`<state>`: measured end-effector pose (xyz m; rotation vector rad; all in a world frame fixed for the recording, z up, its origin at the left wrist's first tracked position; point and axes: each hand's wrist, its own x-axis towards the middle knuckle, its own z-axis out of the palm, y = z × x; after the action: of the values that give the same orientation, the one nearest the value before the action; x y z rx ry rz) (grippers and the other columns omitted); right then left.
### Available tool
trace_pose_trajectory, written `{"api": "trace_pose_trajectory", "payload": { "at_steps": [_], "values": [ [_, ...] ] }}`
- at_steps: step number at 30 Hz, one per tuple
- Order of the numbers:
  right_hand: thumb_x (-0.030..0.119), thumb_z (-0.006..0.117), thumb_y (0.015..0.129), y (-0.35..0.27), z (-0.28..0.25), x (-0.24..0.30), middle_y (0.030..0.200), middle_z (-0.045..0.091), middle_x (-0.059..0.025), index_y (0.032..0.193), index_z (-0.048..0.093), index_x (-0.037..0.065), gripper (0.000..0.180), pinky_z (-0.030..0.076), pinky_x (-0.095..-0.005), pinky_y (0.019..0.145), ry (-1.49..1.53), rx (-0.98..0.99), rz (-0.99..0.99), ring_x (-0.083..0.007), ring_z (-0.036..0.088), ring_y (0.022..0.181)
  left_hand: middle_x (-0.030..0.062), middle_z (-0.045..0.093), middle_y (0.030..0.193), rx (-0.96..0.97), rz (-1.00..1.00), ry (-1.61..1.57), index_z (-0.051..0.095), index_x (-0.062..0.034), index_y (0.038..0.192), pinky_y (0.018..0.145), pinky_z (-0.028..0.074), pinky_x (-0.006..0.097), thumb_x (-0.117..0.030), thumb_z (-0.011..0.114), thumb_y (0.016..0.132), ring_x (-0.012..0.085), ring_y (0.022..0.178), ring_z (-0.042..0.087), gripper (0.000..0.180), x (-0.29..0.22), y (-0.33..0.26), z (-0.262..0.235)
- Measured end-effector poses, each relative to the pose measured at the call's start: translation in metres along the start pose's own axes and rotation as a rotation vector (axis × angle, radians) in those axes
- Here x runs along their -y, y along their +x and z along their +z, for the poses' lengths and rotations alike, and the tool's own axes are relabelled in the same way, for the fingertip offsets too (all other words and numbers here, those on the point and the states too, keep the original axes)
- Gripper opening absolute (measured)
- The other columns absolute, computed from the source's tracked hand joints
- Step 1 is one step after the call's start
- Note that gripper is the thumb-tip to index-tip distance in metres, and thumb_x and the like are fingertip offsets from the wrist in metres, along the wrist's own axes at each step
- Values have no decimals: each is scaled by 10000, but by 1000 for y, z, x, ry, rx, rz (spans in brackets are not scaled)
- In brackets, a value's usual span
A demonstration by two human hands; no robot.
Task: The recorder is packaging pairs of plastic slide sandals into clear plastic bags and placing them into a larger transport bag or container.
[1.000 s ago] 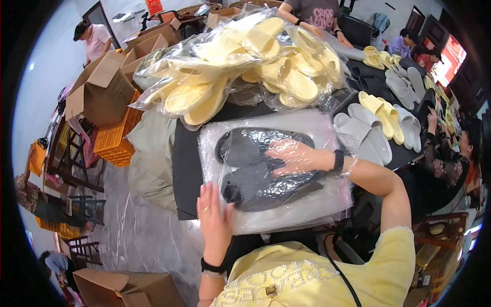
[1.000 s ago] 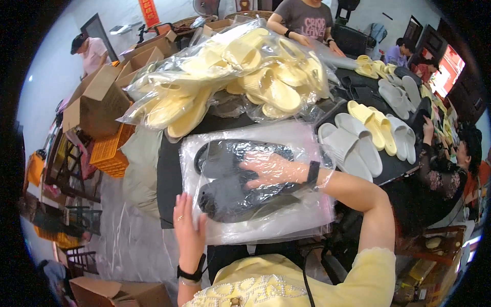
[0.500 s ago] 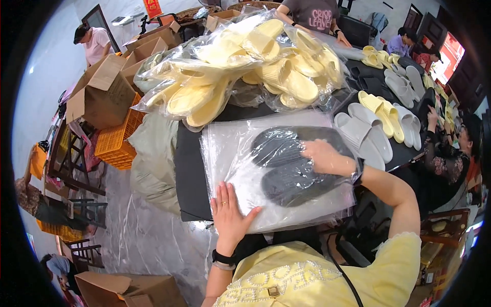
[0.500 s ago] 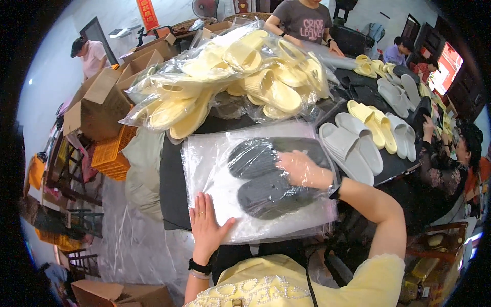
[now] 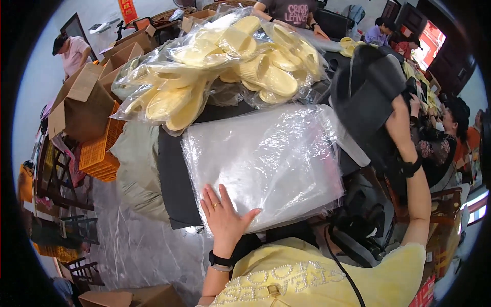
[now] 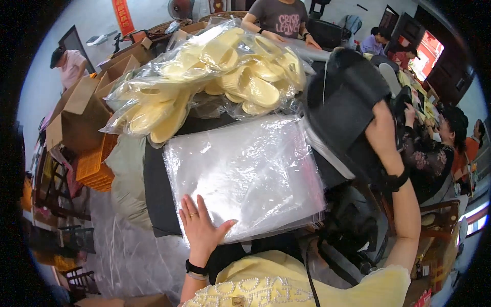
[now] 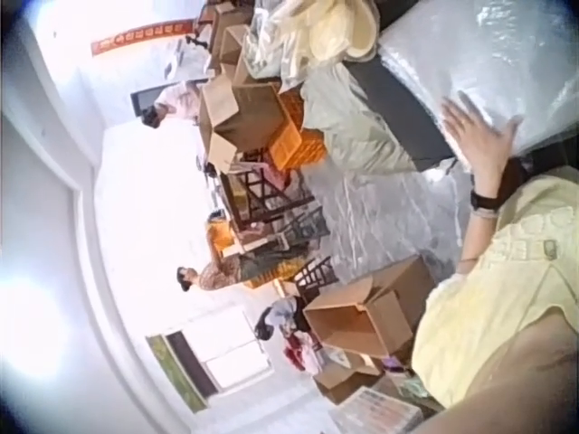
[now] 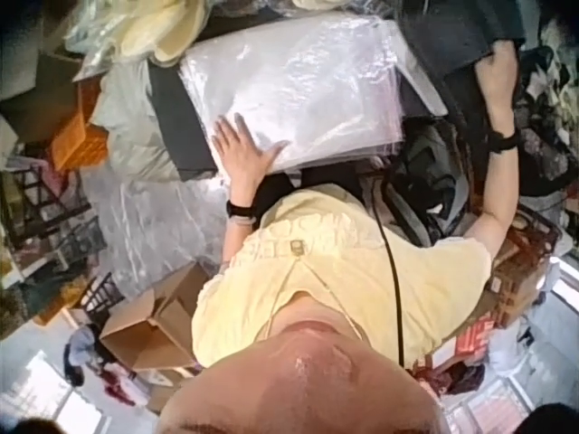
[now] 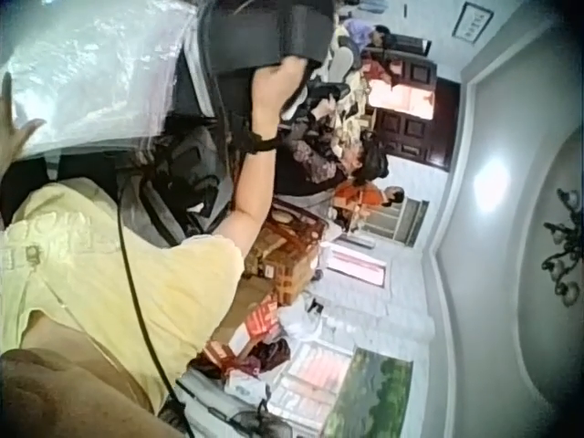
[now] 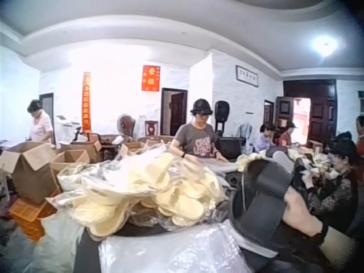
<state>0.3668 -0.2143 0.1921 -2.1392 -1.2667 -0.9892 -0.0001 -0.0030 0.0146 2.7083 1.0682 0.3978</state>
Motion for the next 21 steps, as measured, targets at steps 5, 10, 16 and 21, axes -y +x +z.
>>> {"api": "trace_pose_trajectory", "payload": {
  "at_steps": [5,10,16,21],
  "values": [
    [24,534,794,7,7,81,1102,559,-209,1127,535,-13,335,413,-370,911,158,274,19,-344,505,1074,332,182,1413,-26,17,-19,261,113,1336,1080,129,502,-693,564,693,432,1340,153,1074,7,-4,4],
    [91,529,845,-2,79,210,1206,525,-192,1209,500,16,373,364,-365,976,948,961,58,-300,439,1174,248,241,1431,43,-59,-400,301,82,1337,1077,186,463,-455,461,893,376,1331,224,715,35,-12,55],
    [175,611,755,-83,129,293,968,582,-278,958,567,-68,319,475,-446,794,855,1053,-37,-420,573,900,178,375,1342,-53,94,-574,362,26,1310,1039,277,395,-279,470,902,285,1242,352,520,59,-41,91],
    [185,585,738,-90,117,243,812,590,-280,757,581,-68,255,489,-485,696,545,999,61,-432,599,748,184,397,1344,-78,-123,-653,423,35,1261,1063,243,406,-227,485,882,303,1245,377,465,14,-9,23]
  ]
}}
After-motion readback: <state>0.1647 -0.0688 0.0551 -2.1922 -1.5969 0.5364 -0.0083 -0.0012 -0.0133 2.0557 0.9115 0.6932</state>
